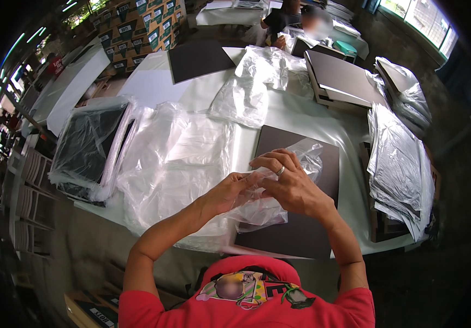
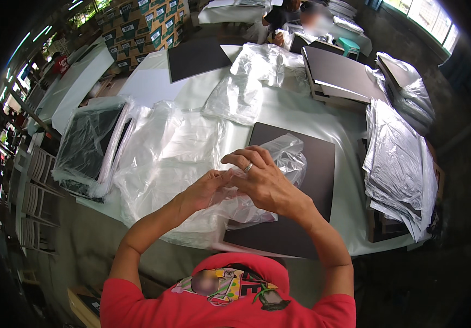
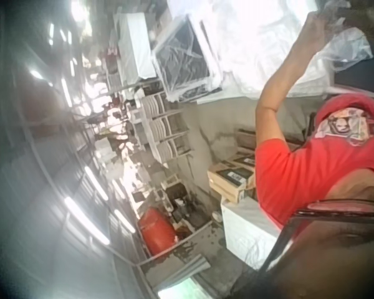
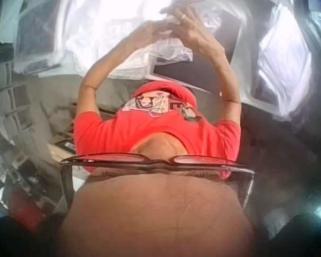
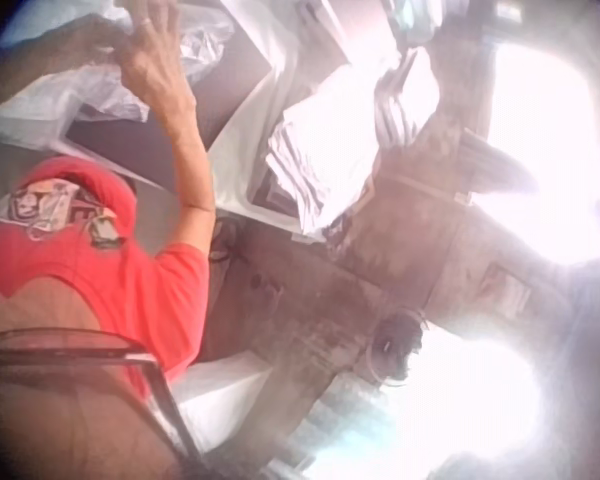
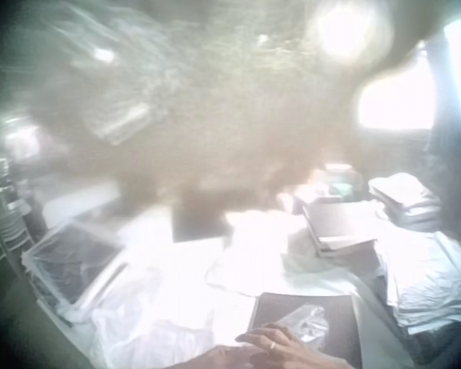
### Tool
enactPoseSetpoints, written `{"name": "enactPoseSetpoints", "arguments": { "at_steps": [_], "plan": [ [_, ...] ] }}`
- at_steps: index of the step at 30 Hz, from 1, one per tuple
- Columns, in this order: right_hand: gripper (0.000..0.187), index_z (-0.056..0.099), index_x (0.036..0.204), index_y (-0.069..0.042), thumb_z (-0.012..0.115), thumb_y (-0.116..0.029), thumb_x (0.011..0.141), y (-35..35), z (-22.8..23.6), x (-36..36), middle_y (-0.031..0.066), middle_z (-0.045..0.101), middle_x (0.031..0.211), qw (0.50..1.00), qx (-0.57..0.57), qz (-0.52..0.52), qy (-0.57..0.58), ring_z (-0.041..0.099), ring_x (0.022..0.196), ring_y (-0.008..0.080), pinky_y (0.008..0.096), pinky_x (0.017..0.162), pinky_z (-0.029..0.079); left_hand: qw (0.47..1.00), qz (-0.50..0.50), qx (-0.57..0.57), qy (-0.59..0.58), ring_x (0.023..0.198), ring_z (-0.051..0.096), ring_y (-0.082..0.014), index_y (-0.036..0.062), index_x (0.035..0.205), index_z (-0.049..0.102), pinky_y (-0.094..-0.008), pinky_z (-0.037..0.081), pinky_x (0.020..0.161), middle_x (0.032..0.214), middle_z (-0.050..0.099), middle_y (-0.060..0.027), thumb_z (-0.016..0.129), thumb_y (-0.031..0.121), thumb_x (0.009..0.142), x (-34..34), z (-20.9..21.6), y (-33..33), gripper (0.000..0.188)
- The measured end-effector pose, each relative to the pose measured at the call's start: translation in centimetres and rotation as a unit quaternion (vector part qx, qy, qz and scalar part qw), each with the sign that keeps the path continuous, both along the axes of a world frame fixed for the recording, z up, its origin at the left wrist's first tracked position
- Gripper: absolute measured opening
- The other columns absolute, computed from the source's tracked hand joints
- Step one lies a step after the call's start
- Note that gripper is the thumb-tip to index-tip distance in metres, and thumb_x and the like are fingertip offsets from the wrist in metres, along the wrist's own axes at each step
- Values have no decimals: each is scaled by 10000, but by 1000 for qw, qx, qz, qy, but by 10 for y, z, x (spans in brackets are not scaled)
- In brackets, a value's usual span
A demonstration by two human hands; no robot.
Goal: The person places paper boards into individual clear plastic bags by hand and stacks the packaged boards on a table.
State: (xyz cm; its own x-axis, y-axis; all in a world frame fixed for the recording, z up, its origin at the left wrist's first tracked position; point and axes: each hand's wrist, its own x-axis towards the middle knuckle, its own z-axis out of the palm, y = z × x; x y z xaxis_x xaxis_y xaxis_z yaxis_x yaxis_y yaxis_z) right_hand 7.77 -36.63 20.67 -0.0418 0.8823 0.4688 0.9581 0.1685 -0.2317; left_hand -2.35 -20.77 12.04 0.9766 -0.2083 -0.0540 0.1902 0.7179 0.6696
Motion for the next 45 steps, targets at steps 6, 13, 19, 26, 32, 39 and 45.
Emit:
{"name": "enactPoseSetpoints", "arguments": {
  "at_steps": [6,13,19,26,32,39,45],
  "plan": [
    [129,626,801,-50,583,-68,680,-5,2,-3,87,497,1173,1000,6,15,0,420,1155,241,440,1000,308,999,4,34,-33,1110,506,-146,-11,1304,388,-294,434,963,1202,512,-87,567,84,871,-3,-4,-9,478],
    [101,638,781,-58,589,-73,694,-12,-6,-6,68,490,1185,1000,6,-6,-11,406,1168,239,436,1011,300,998,54,-8,10,1131,496,-137,84,1334,370,-287,446,945,1293,446,-52,558,-50,793,-6,6,-8,589],
    [104,647,790,-72,594,-79,700,-14,-19,-9,70,479,1204,1000,4,-25,2,401,1171,238,443,1021,288,978,141,142,-50,1169,462,-146,108,1416,217,-273,452,929,1355,388,-62,535,-87,767,-9,8,-14,748],
    [150,654,832,-81,593,-88,696,-14,-19,-17,86,477,1211,999,33,-14,0,403,1170,244,462,1021,279,996,61,-66,0,1233,404,-169,112,1422,189,-263,435,945,1430,278,-57,515,-116,779,-10,6,-15,757],
    [181,650,807,-106,702,-133,636,-15,-24,-19,57,482,1200,997,50,-27,-57,403,1154,231,455,998,332,994,109,-7,-2,1239,392,-167,88,1427,142,-285,427,953,1448,226,-82,497,-109,788,-11,8,-22,757],
    [239,647,889,-107,678,-109,652,-14,-23,-22,58,475,1198,997,47,-12,-55,411,1149,228,458,995,335,993,114,25,-19,1210,425,-174,54,1426,116,-261,423,945,1362,353,-114,510,-73,781,-17,22,-25,767],
    [258,646,925,-57,583,-127,684,-17,-26,-25,72,503,1180,997,67,2,-47,415,1163,226,466,1016,292,991,130,0,29,1252,381,-187,56,1426,132,-260,411,960,1453,200,-143,489,-119,737,-18,23,-27,795]
  ]
}}
